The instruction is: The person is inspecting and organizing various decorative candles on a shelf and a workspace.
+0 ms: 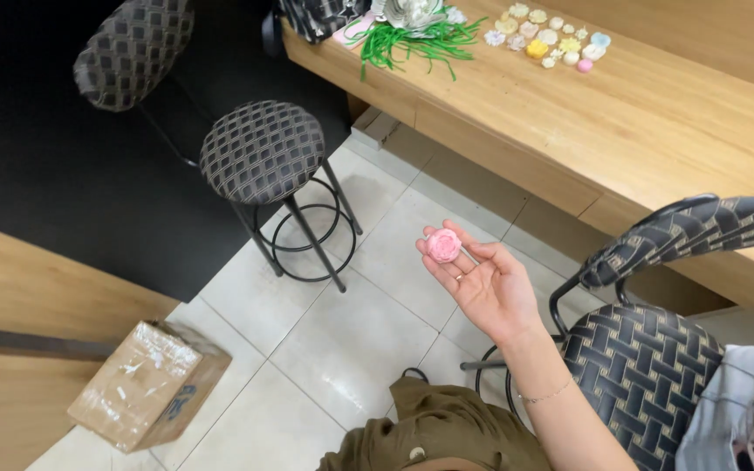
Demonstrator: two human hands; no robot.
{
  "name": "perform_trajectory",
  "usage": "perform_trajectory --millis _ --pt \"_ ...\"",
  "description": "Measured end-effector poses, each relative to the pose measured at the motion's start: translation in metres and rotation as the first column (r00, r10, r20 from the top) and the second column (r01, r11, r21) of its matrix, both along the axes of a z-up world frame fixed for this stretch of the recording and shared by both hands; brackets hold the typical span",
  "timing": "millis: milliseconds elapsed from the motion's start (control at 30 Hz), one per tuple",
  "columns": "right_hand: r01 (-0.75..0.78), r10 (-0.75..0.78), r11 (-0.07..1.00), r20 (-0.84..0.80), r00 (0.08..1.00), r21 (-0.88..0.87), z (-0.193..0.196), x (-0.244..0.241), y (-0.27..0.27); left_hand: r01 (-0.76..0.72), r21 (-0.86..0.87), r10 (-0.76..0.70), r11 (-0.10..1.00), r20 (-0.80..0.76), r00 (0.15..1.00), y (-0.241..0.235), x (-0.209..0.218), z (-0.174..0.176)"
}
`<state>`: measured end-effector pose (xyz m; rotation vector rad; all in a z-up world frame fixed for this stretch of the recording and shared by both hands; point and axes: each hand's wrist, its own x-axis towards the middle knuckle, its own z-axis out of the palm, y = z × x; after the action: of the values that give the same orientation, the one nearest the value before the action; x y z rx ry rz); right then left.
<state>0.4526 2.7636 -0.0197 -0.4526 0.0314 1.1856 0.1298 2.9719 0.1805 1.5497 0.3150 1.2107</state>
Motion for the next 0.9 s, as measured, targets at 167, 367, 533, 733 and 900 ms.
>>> perform_trajectory --millis 167,367,533,733,900 --pt "0.064 -0.065 0.997 -0.012 0.998 -0.040 -0.011 0.064 0.028 0.036 -0.025 -0.037 0.999 -0.027 0.999 0.038 0.089 -0.013" --pt "0.169 -0.172 0.985 -0.075 0.982 -0.045 -0.028 0.119 0.060 0.118 -0.055 -0.121 0.992 -0.051 0.991 0.077 0.205 -0.066" --pt "0.280 -0.284 0.958 -0.068 0.956 -0.061 -0.039 0.166 0.096 0.337 -0.126 -0.358 0.933 -0.248 0.900 0.081 0.337 -0.164" --pt "0.417 -0.420 0.905 -0.029 0.907 -0.089 -0.050 0.226 0.142 0.599 0.159 -0.428 0.785 -0.561 0.709 0.113 0.460 -0.191" --pt "0.462 -0.453 0.872 0.094 0.887 -0.159 -0.049 0.271 0.187 0.744 0.157 -0.548 0.650 -0.581 0.601 0.163 0.542 -0.209"
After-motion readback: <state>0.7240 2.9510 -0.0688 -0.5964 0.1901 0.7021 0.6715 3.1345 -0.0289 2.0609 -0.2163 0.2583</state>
